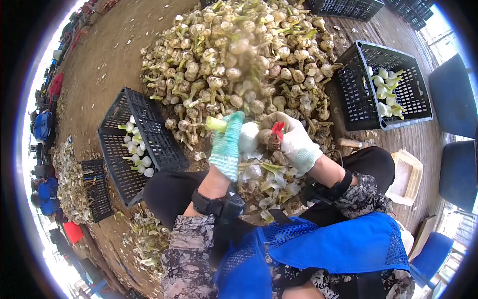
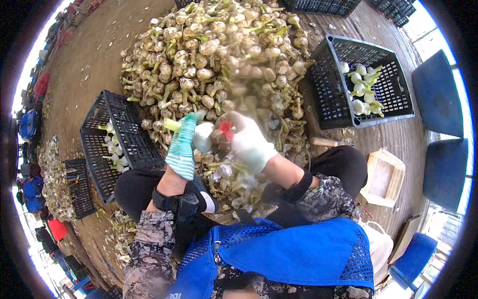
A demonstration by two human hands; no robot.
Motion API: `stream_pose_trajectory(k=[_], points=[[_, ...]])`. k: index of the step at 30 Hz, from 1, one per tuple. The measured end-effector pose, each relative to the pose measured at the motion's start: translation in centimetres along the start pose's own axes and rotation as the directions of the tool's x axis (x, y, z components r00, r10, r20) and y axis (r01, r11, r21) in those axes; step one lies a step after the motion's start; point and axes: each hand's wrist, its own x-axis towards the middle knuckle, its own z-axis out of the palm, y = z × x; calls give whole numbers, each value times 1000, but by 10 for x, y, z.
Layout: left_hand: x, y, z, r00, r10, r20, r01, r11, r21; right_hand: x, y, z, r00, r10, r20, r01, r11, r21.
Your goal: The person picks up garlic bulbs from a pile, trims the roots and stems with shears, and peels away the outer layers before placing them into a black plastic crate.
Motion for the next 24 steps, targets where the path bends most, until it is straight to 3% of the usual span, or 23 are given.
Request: stream_pose_trajectory(k=[1, 3, 4, 5, 8, 9, 10, 11, 12, 14, 15, 16, 17, 19, 20, 23, 24], points=[[1, 1, -2, 998, -53, 35, 53, 998, 16, 1, -4, -2, 999, 30, -15, -29, 998, 53], [2, 3, -8, 982, -161, 102, 157, 986, 52, 29, 40, -31, 981, -176, -78, 168, 981, -94], [7, -2, -12, 978, -134, 162, 160, 974, -158, 29, 35, -33, 984, -155, -88, 155, 988, -7], [6, -1, -11, 978, -93, 184, 134, 966, -220, 28, 31, -34, 986, -134, -96, 142, 987, 80], [2, 5, -10, 980, -16, 198, 92, 919, -382, 32, 40, -49, 994, 5, -113, -14, 997, -76], [5, 3, -14, 979, -21, 204, 102, 911, -400, 34, 48, -53, 1000, -16, 22, 23, 919, -394], [9, -3, -21, 978, -28, 208, 115, 901, -419, 35, 55, -57, 987, -37, 157, 131, 746, -653], [11, -7, -25, 976, -37, 214, 130, 890, -438, 28, 43, -50, 975, 36, 221, 164, 554, -816], [9, -4, -23, 984, -88, 155, 157, 839, -521, 19, 29, -40, 984, -29, 174, 161, 550, -820], [5, 1, -26, 976, -8, 216, 140, 785, -603, 13, 22, -38, 966, -86, 244, 197, 854, -482], [3, 5, -25, 969, 36, 244, 134, 754, -643, 12, 18, -33, 976, -73, 207, 155, 897, -413], [2, 8, -20, 997, -17, 78, 60, 802, -595, 9, 12, -26, 984, -61, 169, 116, 934, -338], [2, 6, -19, 999, -27, 45, 47, 821, -570, 7, 5, -19, 990, -48, 132, 81, 963, -257], [5, -1, -20, 999, -46, -17, 31, 861, -508, -5, -8, 8, 999, 17, 34, -5, 945, -326], [10, -1, -20, 984, -179, 22, 150, 743, -652, 4, 21, 7, 967, -255, 27, 247, 896, -369], [5, 12, -14, 984, -161, -70, 74, 739, -670, 22, 30, -21, 932, -362, 4, 300, 765, -570], [6, 14, -16, 986, -152, -70, 63, 722, -689, 25, 20, -25, 977, -188, -105, 106, 845, -525]])
